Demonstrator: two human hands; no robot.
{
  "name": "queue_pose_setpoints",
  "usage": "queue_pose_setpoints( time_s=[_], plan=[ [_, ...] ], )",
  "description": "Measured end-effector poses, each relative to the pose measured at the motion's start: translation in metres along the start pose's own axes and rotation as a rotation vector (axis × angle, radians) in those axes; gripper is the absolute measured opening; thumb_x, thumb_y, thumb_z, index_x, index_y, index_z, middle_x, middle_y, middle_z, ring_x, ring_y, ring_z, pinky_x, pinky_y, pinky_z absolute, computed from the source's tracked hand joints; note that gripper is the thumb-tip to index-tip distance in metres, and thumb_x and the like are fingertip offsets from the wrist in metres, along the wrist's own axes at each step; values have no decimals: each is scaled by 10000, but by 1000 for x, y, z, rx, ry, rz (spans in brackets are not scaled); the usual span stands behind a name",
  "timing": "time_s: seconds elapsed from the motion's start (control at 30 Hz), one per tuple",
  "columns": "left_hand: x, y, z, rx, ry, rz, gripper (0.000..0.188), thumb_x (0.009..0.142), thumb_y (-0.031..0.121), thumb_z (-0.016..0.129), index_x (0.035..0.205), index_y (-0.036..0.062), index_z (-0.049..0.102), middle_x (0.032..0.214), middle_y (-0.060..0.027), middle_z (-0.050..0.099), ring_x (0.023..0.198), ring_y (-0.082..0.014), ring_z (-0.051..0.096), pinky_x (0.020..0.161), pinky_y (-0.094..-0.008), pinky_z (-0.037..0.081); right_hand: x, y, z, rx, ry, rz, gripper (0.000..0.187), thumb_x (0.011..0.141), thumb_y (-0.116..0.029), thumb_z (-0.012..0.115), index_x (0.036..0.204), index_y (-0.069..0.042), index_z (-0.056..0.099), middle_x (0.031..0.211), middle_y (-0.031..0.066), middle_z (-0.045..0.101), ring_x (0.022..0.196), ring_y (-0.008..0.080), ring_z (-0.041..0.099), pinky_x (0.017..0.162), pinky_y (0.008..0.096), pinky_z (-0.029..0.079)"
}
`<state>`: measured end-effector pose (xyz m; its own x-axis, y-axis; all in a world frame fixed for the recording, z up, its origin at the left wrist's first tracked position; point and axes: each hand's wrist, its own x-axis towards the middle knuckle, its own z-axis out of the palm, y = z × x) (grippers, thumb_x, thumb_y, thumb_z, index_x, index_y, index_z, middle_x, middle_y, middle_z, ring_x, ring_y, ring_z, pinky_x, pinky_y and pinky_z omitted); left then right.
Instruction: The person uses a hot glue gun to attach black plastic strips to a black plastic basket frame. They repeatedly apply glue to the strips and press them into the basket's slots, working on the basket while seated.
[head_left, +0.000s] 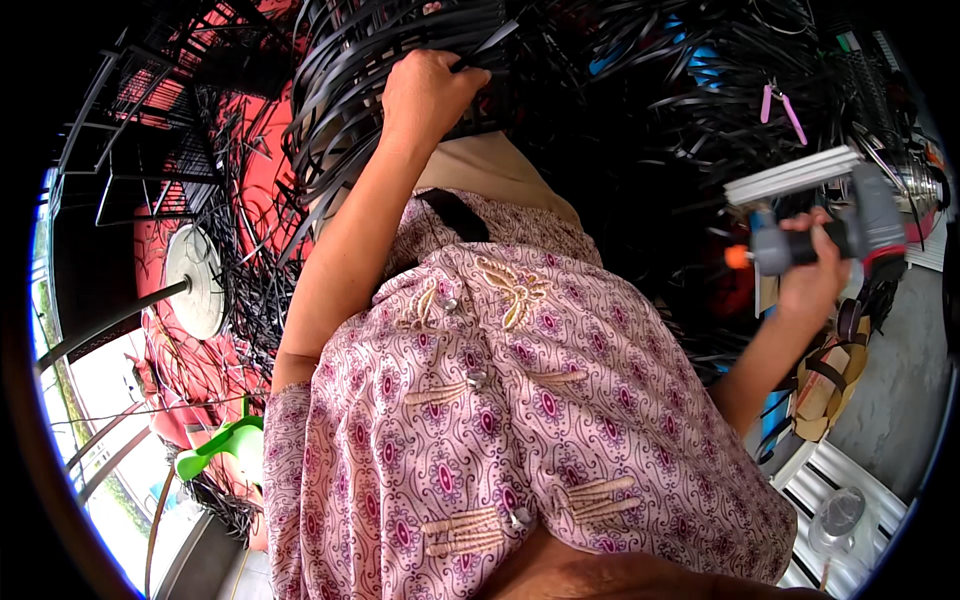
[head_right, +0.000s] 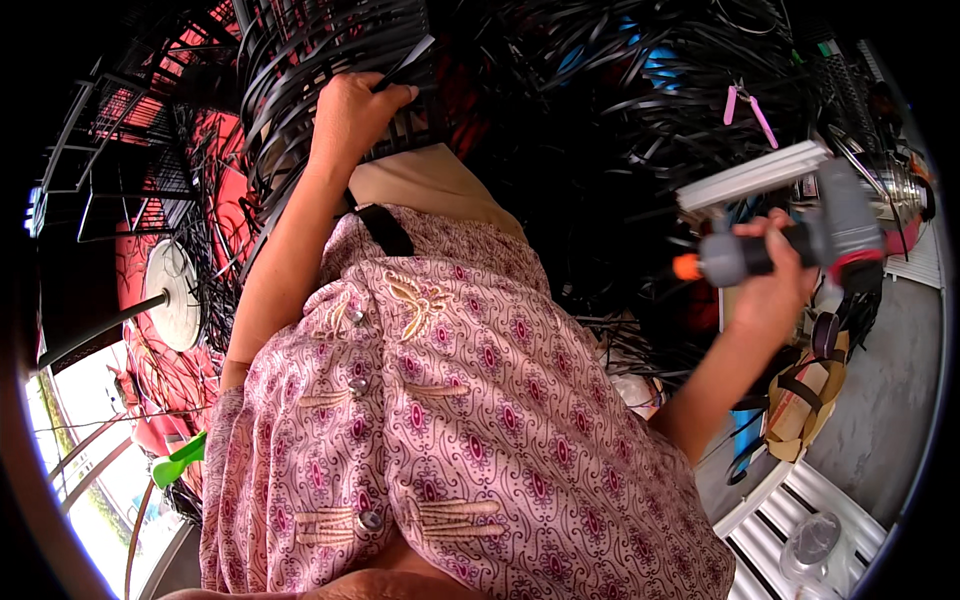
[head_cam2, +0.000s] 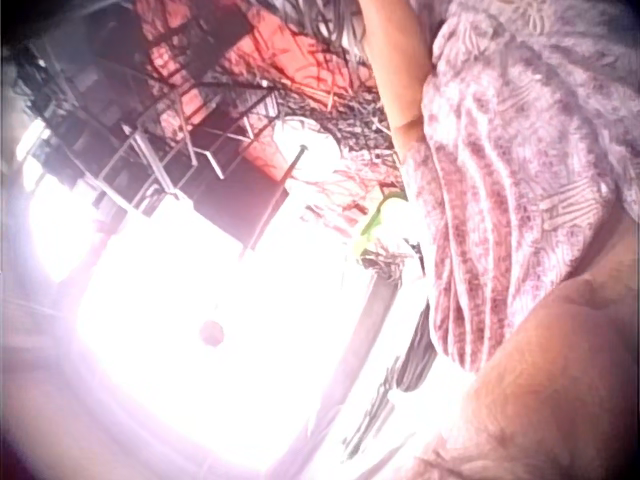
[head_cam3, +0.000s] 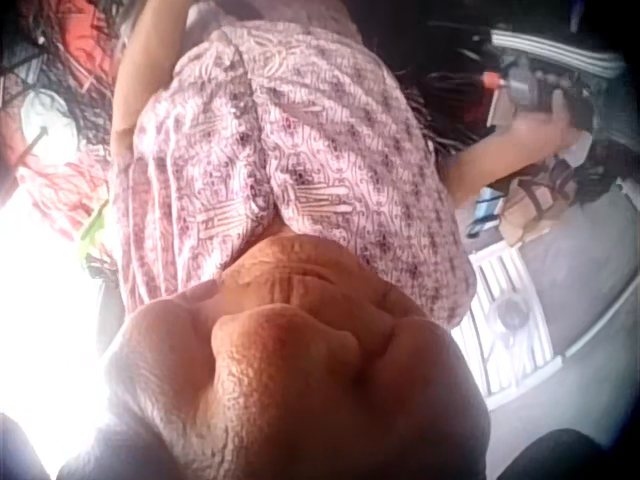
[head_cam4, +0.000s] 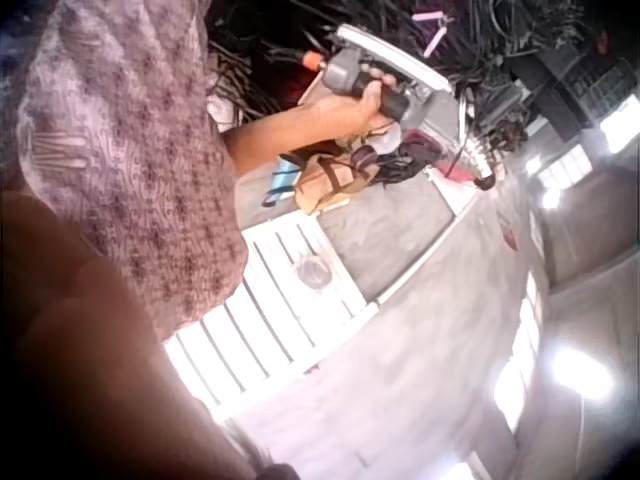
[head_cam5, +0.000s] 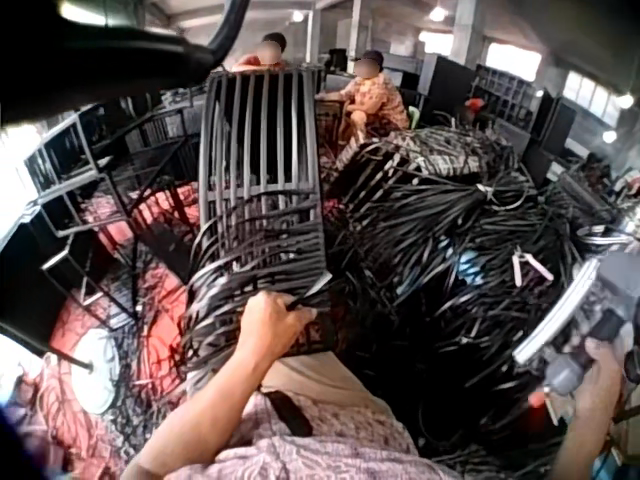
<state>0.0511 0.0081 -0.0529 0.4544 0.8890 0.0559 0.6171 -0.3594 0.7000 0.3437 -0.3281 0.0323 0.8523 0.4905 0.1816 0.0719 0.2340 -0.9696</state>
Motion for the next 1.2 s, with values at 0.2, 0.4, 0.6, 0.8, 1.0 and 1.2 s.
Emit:
queue_pose_setpoints(
  time_s=[0.2, 0.4, 0.6, 0.8, 1.0, 1.2],
  plan=[
    [1, 5, -3, 4, -17, -33, 323, 739, 358, 708, 818, 47, 749, 684, -160, 678, 730, -348, 683, 709, -426, 545, -57, 74, 111, -468, -114, 99, 156, 800, -19, 740, 924, -31, 648, 694, 2, 611, 603, 95, 556, 636, 279, 465],
    [2, -5, 8, -16, 111, 53, 323, 763, 305, 736, 745, -14, 691, 520, -141, 550, 481, -231, 554, 543, -360, 464, -68, 113, 153, -511, -564, -63, 328, 706, -85, 842, 953, 20, 655, 884, 58, 701, 785, 120, 643, 728, 299, 521],
    [0, -3, 9, -22, 112, 36, 328, 757, 309, 737, 730, -13, 679, 532, -174, 542, 486, -279, 544, 547, -375, 462, -65, 125, 166, -522, -648, -107, 389, 704, -53, 785, 1065, 32, 665, 898, 87, 723, 819, 112, 669, 743, 273, 520],
    [-1, -3, 8, 20, 128, 47, 330, 762, 309, 729, 715, -12, 669, 529, -180, 540, 492, -327, 529, 548, -392, 460, -62, 135, 160, -596, -705, -209, 521, 705, -81, 789, 1185, 44, 627, 992, 143, 729, 906, 157, 700, 805, 291, 530],
    [-3, -1, 11, 52, 151, 65, 324, 768, 319, 720, 739, -2, 681, 578, -193, 586, 589, -366, 610, 599, -415, 490, -59, 138, 160, -615, -691, -264, 555, 706, -116, 801, 1201, 57, 618, 1006, 154, 728, 913, 182, 710, 812, 295, 536],
    [-2, 7, 5, 122, 27, -44, 370, 721, 327, 699, 972, 61, 759, 806, -203, 701, 823, -376, 681, 792, -422, 547, -52, 139, 163, -638, -721, -381, 624, 682, -195, 839, 1200, 68, 612, 1036, 241, 695, 917, 328, 720, 778, 366, 578]
  ],
)
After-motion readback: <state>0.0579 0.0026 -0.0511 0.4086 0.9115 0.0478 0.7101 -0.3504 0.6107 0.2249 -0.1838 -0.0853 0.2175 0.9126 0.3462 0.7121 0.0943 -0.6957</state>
